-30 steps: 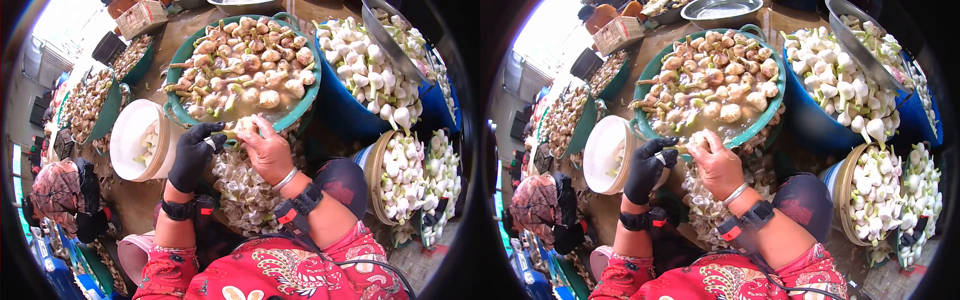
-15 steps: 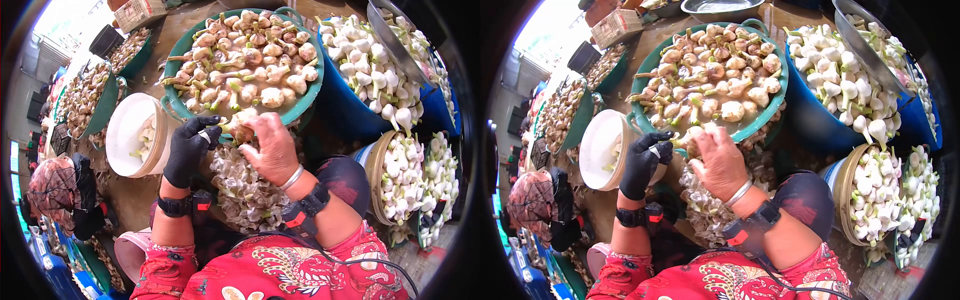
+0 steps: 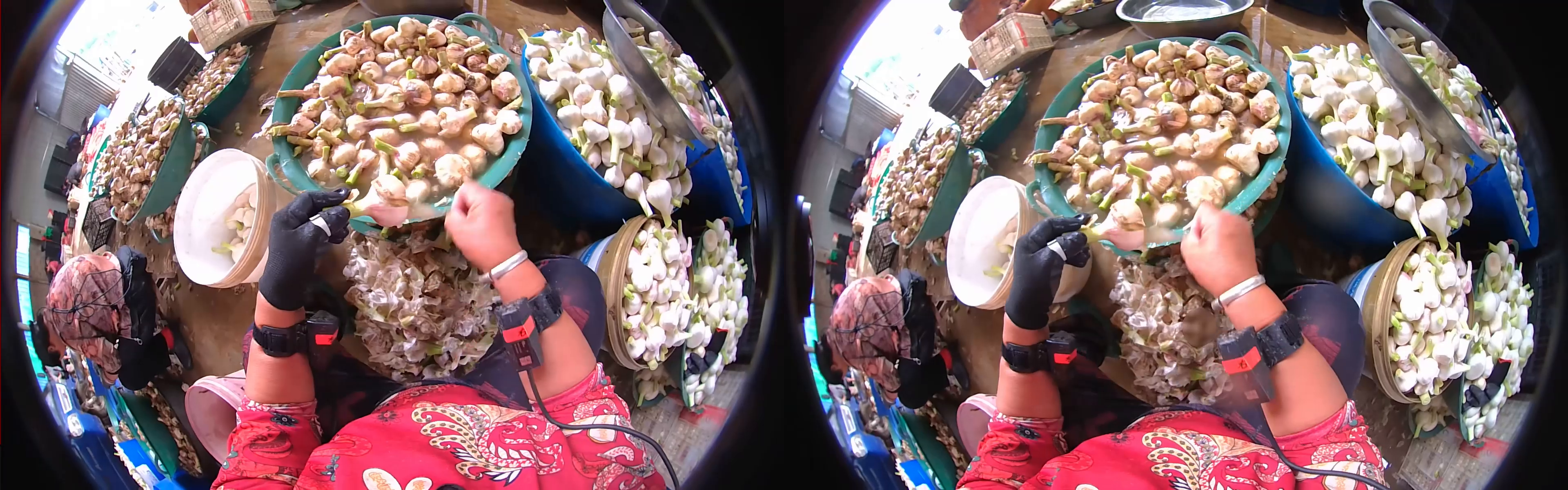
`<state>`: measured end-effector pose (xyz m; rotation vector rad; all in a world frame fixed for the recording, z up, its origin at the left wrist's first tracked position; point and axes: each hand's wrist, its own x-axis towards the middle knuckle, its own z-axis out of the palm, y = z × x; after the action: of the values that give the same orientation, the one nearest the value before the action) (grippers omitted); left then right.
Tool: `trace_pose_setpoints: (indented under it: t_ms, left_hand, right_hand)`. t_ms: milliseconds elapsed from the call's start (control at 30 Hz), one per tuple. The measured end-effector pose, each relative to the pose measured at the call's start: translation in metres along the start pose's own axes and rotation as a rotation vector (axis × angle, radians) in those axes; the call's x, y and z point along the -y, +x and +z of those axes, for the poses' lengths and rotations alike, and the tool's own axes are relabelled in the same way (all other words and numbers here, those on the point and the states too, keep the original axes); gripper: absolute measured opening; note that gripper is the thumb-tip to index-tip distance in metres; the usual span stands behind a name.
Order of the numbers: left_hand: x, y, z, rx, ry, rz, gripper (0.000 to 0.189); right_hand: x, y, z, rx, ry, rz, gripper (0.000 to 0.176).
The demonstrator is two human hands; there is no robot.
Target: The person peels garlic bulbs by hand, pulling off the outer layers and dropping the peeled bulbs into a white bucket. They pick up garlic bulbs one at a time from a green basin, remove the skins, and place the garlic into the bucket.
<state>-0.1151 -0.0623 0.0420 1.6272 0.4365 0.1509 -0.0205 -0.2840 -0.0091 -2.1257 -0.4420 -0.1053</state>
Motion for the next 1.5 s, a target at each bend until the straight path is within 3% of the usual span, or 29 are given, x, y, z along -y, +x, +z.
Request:
trace_pose_setpoints:
  t_ms: [67,133,200,333,400,433,467,533,600,633,733,833,900,933,1000,1033,1067,1133,1167,1200,1267,1300,1367,1467,1500]
  left_hand:
    - [0.004,0.001,-0.005,0.023,-0.060,0.026,0.026]
    - [0.003,0.000,-0.006,0.018,-0.054,0.037,0.027]
    - [0.002,-0.002,-0.009,0.010,-0.039,0.051,0.027]
    - [-0.003,0.000,-0.023,-0.082,-0.166,0.108,0.026]
    - [-0.003,0.000,-0.022,-0.072,-0.092,0.127,0.026]
    - [-0.002,-0.001,-0.017,-0.059,-0.023,0.143,0.025]
    - [0.000,-0.002,-0.010,-0.045,0.044,0.158,0.024]
    - [0.003,-0.004,0.004,-0.013,0.226,0.198,0.022]
    - [0.007,-0.007,0.017,0.007,0.353,0.273,0.023]
    - [0.006,-0.008,0.022,0.016,0.352,0.272,0.023]
    - [-0.007,-0.015,0.028,0.047,0.548,0.368,0.027]
    - [-0.010,-0.017,0.026,0.056,0.618,0.387,0.029]
    - [-0.002,-0.016,0.023,0.054,0.277,0.323,0.029]
    - [-0.003,-0.016,0.020,0.052,0.277,0.324,0.029]
    - [-0.008,-0.016,0.012,0.045,-0.069,0.126,0.030]
    - [-0.011,-0.015,0.007,0.044,-0.067,0.109,0.032]
    - [-0.011,-0.014,0.004,0.040,-0.067,0.115,0.032]
    - [-0.007,-0.012,-0.001,0.048,-0.159,0.096,0.032]
    - [-0.006,-0.011,-0.002,0.043,-0.161,0.095,0.032]
    - [-0.004,-0.011,-0.001,0.052,-0.139,0.099,0.033]
    - [-0.001,-0.011,0.003,0.063,-0.116,0.101,0.033]
    - [0.000,-0.012,0.006,0.084,-0.179,0.071,0.033]
    - [-0.001,-0.012,0.013,0.131,-0.205,0.040,0.036]
    - [0.001,-0.007,0.027,0.088,-0.415,-0.003,0.039]
    - [0.005,-0.003,0.029,0.117,-0.432,0.000,0.043]
  right_hand:
    - [-0.004,-0.016,0.004,0.337,-0.013,0.046,0.005]
    - [-0.009,-0.018,0.008,0.315,-0.093,-0.002,0.004]
    - [-0.012,-0.019,0.010,0.455,-0.317,0.001,0.005]
    - [-0.008,-0.027,0.014,0.612,-0.416,-0.002,0.006]
    - [-0.002,-0.027,0.014,0.580,-0.089,-0.247,0.010]
    - [0.005,-0.024,0.014,0.442,-0.046,-0.251,0.014]
    - [0.014,-0.021,0.012,0.445,-0.047,-0.249,0.014]
    - [0.037,-0.016,0.006,0.133,0.214,-0.031,0.019]
    - [0.034,-0.017,0.017,0.004,0.196,-0.171,0.023]
    - [0.038,-0.017,0.015,-0.059,0.062,-0.280,0.016]
    - [0.024,-0.014,0.020,-0.047,0.018,-0.295,0.012]
    - [0.015,-0.008,0.016,-0.034,0.079,-0.127,0.005]
    - [0.005,-0.008,0.014,-0.004,-0.073,-0.034,0.006]
    - [-0.001,-0.010,0.014,-0.004,-0.073,-0.037,0.006]
    - [-0.005,-0.017,0.013,0.282,-0.301,-0.026,0.011]
    - [0.001,-0.021,0.012,0.540,-0.387,-0.063,0.013]
    - [-0.002,-0.026,0.015,0.825,-0.313,-0.156,0.017]
    - [0.006,-0.036,0.017,1.190,-0.092,-0.112,0.024]
    - [0.007,-0.035,0.012,1.100,-0.090,-0.154,0.029]
    - [0.010,-0.030,0.008,0.902,-0.111,-0.072,0.043]
    - [0.026,-0.016,-0.007,0.608,0.383,0.233,0.061]
    - [0.028,-0.017,-0.003,0.606,0.383,0.234,0.061]
    - [0.030,-0.017,0.006,0.499,0.933,0.122,0.074]
    - [0.030,-0.017,0.005,0.519,0.899,0.180,0.072]
    - [0.031,-0.018,0.004,0.468,1.050,0.238,0.073]
